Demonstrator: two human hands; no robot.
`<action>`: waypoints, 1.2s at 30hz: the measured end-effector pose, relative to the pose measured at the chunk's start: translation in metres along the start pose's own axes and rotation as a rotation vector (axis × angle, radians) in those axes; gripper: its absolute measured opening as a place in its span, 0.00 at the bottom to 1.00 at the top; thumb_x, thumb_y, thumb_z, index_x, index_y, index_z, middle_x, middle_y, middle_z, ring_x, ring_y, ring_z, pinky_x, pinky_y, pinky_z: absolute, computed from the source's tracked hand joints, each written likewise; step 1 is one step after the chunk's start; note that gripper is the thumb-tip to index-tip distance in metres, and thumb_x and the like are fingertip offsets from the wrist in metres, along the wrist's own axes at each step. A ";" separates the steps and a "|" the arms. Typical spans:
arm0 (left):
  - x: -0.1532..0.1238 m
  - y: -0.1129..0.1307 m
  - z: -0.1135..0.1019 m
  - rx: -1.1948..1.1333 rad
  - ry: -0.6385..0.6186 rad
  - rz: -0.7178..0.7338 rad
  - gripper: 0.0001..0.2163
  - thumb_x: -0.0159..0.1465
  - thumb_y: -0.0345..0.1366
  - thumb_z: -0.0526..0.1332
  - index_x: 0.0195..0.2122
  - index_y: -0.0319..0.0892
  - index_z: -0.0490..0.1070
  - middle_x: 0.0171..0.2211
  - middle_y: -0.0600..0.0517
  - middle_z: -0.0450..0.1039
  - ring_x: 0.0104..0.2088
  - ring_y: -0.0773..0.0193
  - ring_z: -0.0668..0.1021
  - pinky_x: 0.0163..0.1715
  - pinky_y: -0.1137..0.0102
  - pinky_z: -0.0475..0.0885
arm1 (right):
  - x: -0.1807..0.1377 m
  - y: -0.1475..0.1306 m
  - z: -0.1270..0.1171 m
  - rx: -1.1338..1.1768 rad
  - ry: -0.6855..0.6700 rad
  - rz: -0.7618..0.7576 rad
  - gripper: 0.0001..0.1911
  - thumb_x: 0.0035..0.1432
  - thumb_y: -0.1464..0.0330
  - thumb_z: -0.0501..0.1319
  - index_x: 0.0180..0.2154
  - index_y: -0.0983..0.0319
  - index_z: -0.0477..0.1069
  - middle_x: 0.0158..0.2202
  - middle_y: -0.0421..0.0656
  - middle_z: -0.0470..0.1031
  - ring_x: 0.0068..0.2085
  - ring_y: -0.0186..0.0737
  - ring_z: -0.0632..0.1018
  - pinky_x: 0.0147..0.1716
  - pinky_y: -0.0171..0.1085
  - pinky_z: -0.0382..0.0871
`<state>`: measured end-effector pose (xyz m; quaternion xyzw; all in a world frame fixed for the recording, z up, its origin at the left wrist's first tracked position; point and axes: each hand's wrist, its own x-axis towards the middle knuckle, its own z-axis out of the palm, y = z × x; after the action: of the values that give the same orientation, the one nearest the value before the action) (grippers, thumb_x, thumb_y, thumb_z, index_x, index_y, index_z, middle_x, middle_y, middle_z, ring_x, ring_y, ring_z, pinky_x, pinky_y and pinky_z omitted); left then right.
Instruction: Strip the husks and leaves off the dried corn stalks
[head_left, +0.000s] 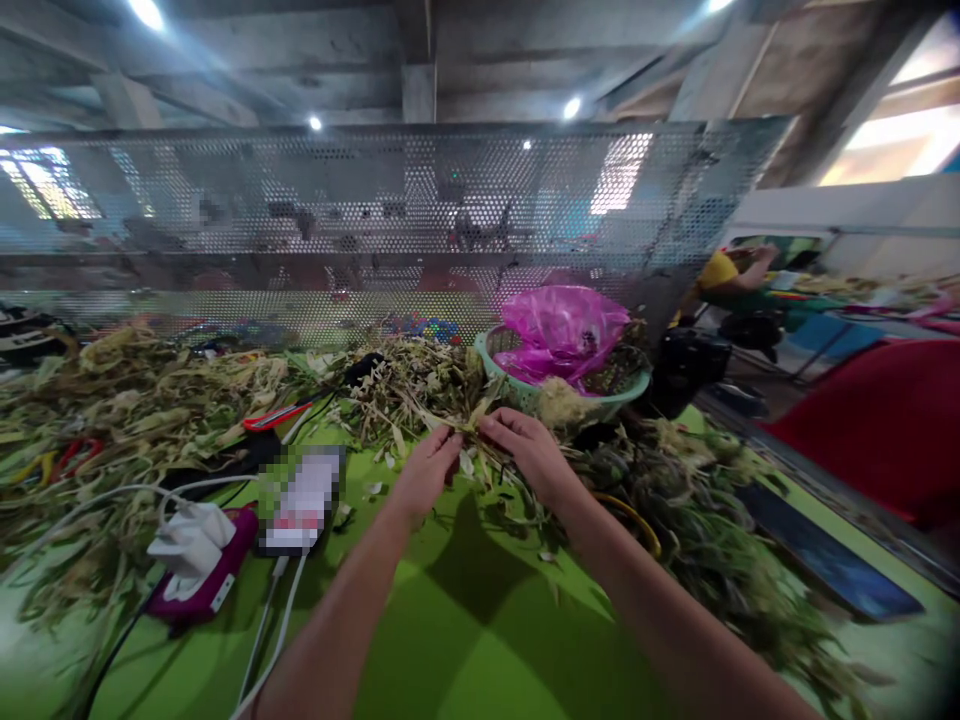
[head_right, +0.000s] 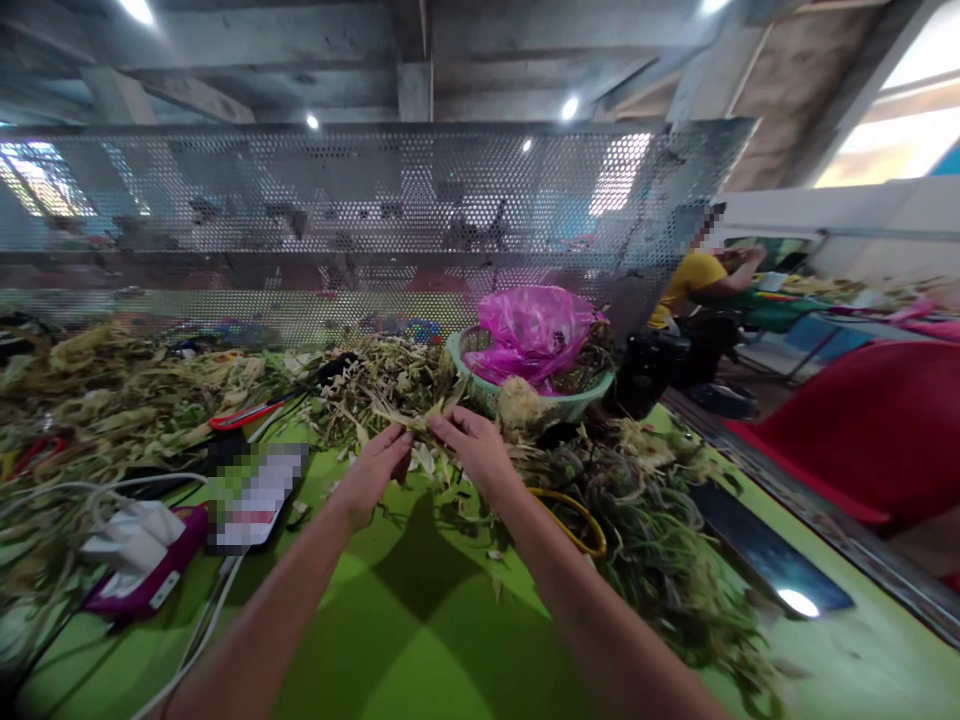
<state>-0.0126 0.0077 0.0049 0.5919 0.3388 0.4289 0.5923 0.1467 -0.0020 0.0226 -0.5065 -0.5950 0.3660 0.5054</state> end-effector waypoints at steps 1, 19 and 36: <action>0.001 0.000 -0.001 -0.019 0.013 0.001 0.15 0.60 0.49 0.57 0.31 0.41 0.63 0.20 0.59 0.55 0.21 0.71 0.59 0.21 0.73 0.53 | 0.000 0.000 0.001 -0.074 -0.040 -0.017 0.18 0.54 0.54 0.60 0.23 0.61 0.66 0.22 0.36 0.64 0.25 0.33 0.64 0.26 0.33 0.56; 0.003 0.007 -0.013 -0.245 0.071 -0.088 0.12 0.56 0.43 0.62 0.32 0.39 0.69 0.24 0.55 0.64 0.25 0.70 0.64 0.27 0.73 0.58 | 0.004 0.006 0.001 -0.058 -0.145 -0.017 0.18 0.51 0.53 0.63 0.23 0.61 0.69 0.22 0.37 0.68 0.27 0.35 0.68 0.30 0.34 0.62; 0.005 -0.003 -0.007 0.115 -0.158 0.092 0.15 0.62 0.45 0.57 0.41 0.39 0.73 0.28 0.51 0.69 0.35 0.61 0.69 0.41 0.66 0.64 | -0.002 0.010 0.012 0.301 0.077 0.095 0.15 0.43 0.60 0.71 0.25 0.61 0.69 0.22 0.36 0.68 0.25 0.32 0.66 0.26 0.33 0.60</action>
<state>-0.0170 0.0153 0.0023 0.6718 0.2876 0.3878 0.5617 0.1374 -0.0006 0.0104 -0.4664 -0.4888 0.4549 0.5801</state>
